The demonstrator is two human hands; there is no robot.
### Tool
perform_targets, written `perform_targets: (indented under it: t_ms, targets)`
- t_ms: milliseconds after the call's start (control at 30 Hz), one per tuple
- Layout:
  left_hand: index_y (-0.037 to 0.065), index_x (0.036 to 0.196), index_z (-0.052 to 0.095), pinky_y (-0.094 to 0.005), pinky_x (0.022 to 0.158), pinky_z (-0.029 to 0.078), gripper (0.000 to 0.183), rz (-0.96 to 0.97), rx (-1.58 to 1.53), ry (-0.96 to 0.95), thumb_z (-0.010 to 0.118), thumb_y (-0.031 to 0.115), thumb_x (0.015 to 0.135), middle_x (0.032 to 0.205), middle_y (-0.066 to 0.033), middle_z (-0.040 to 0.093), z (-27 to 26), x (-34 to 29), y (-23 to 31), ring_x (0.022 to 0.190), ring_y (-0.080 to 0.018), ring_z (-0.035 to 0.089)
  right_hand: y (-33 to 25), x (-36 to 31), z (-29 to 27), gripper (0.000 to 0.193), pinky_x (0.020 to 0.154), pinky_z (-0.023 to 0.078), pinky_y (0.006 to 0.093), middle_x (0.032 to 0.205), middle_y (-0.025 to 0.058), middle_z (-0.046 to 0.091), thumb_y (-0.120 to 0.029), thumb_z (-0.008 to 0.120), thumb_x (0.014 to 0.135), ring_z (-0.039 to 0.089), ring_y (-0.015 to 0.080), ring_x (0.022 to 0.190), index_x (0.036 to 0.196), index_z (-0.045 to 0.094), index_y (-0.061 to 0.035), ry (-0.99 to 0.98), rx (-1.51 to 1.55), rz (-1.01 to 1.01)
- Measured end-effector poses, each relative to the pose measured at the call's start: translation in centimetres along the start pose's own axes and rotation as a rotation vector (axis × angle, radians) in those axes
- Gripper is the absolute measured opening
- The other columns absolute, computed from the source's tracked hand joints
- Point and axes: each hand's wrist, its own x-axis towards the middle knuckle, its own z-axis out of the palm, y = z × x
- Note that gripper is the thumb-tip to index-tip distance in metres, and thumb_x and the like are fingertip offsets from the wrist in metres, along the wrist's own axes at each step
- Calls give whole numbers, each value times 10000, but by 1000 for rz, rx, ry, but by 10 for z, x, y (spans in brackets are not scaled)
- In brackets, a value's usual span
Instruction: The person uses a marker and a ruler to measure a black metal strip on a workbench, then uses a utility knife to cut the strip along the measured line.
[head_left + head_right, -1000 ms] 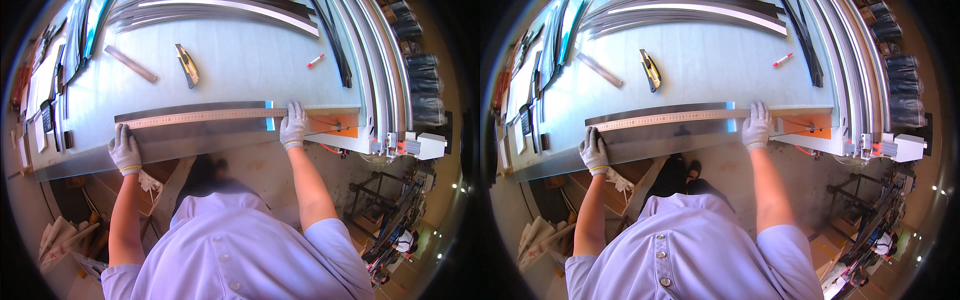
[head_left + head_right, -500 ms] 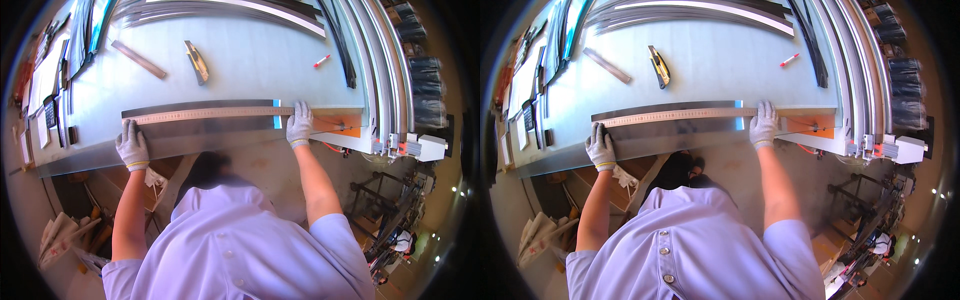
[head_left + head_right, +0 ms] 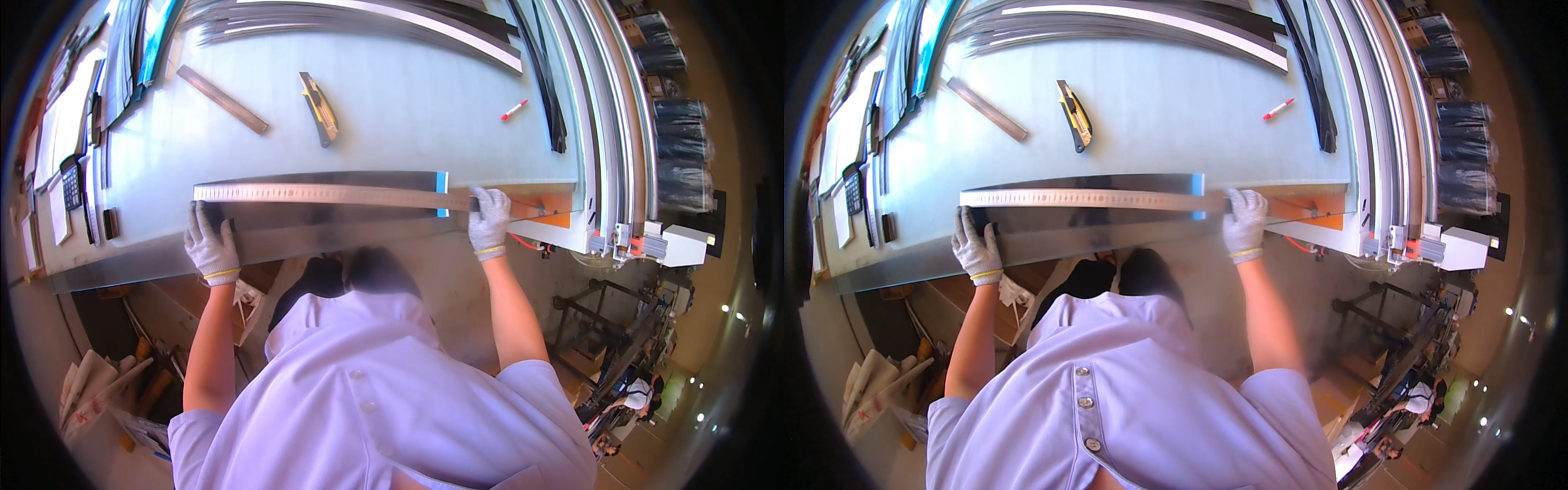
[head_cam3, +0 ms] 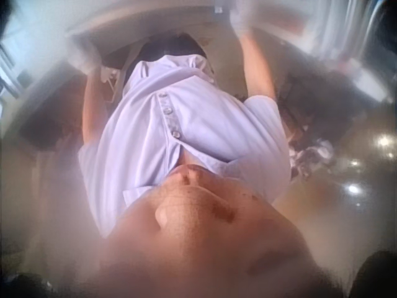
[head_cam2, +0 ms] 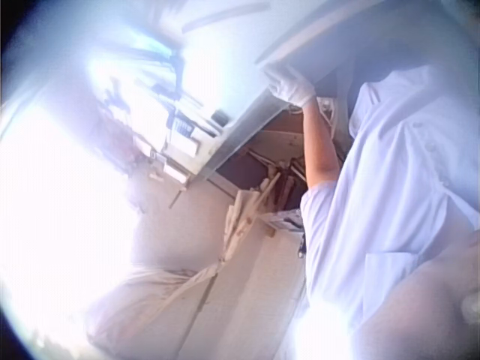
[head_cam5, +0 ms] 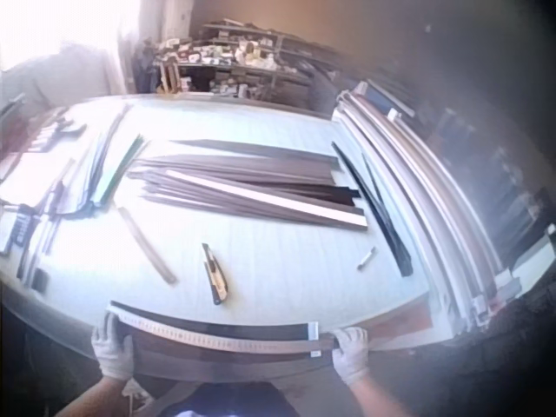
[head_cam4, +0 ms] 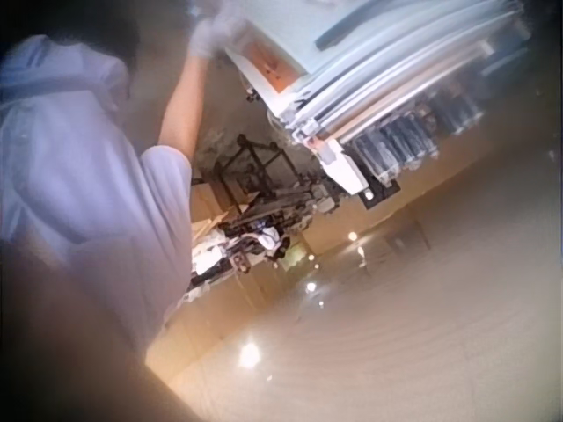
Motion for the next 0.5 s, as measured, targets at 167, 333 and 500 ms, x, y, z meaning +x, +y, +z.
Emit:
perform_targets:
  t_ms: [167,333,500]
  targets:
    - [57,1460,403,-503,1058,373,633,-73,28,-20,604,327,924,1469,-170,451,6,0,-2,1245,-424,481,16,-28,-23,254,848,473,416,935,126,598,-46,652,798,586,333,926,1048,681,-77,-41,135,343]
    - [71,1431,453,-490,1056,381,593,-76,38,-55,619,313,917,1426,-160,501,7,4,-2,1246,-413,483,24,2,8,197,844,497,408,942,164,630,-68,645,865,615,344,926,1044,662,12,0,119,528]
    - [100,1401,496,-483,1042,398,551,-89,76,-63,644,278,901,1411,-140,518,4,6,0,1240,-405,489,50,70,60,227,848,507,426,963,186,639,-76,682,811,613,360,936,1020,674,10,3,117,459]
